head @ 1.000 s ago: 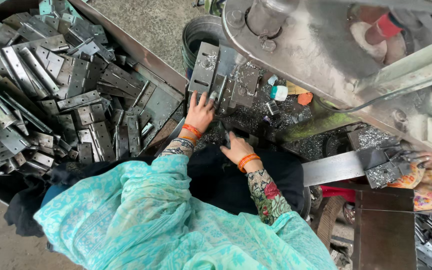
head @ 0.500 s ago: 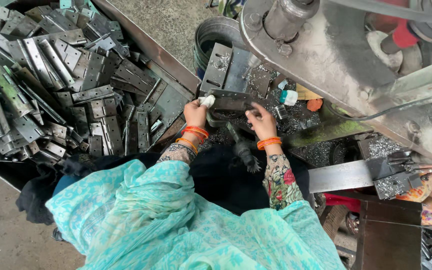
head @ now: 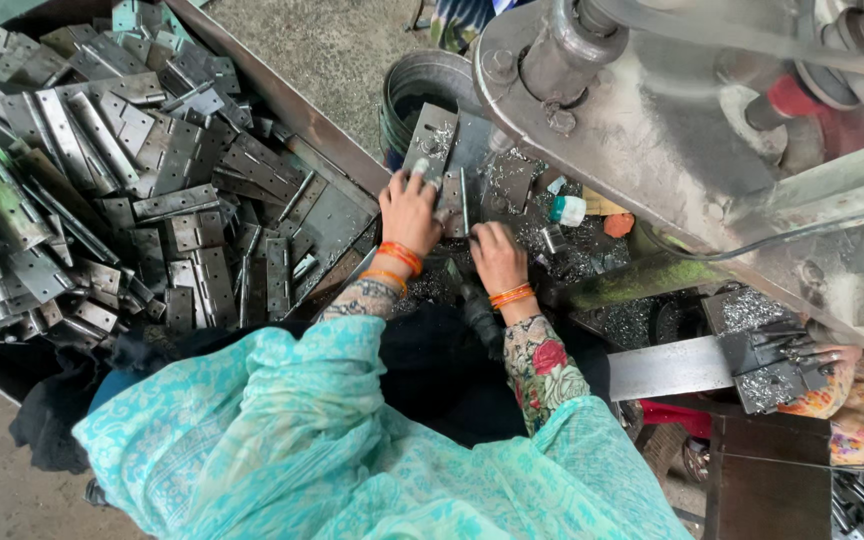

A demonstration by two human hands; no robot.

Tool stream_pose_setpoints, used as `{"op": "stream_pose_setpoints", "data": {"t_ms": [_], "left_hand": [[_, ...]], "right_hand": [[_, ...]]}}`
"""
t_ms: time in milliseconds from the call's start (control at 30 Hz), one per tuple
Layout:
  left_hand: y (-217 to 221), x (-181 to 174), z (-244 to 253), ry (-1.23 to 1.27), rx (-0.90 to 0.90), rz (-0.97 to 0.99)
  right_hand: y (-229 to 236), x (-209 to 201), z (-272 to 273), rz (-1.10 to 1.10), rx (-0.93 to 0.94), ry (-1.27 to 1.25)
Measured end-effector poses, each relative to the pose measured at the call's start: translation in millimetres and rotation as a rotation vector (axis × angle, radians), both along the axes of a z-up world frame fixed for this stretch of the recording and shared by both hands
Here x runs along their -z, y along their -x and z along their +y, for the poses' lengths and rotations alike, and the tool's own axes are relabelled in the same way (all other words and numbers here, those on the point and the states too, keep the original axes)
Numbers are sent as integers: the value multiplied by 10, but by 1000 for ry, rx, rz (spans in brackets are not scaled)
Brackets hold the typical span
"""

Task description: The person repeatedly picks metal brackets from a bin, places them into a press machine, and operates the lever to process them. The person handles the brackets one at a time, positioning each piece before actuating the machine.

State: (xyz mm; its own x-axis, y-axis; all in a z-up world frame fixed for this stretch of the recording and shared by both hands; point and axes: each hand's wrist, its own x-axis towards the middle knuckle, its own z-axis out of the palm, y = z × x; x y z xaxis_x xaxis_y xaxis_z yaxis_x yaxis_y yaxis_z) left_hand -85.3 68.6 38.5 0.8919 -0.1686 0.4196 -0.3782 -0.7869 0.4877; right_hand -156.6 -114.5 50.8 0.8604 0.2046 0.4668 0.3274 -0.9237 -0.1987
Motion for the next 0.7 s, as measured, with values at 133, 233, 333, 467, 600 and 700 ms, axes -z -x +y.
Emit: {"op": "stream_pose_setpoints", "data": {"t_ms": [133,233,333,467,600,700], "left_hand": [[287,180,-62,-260,166,89],[193,294,-130,-378,202,100],[34,409,-153,-356,227,56],[-183,450,-186,-439,238,24],[-109,465,-166,-488,237,56],[-63,436,-112,-502,234,20]], "right_hand": [[76,110,164,86,-65,15],[94,9,148,168,-52,-103],[385,-18,120,409,65,-87],[876,216,169,827,295,71],[1242,744,373,836,400,-35],[1244,952,360,737,362,-141]]}}
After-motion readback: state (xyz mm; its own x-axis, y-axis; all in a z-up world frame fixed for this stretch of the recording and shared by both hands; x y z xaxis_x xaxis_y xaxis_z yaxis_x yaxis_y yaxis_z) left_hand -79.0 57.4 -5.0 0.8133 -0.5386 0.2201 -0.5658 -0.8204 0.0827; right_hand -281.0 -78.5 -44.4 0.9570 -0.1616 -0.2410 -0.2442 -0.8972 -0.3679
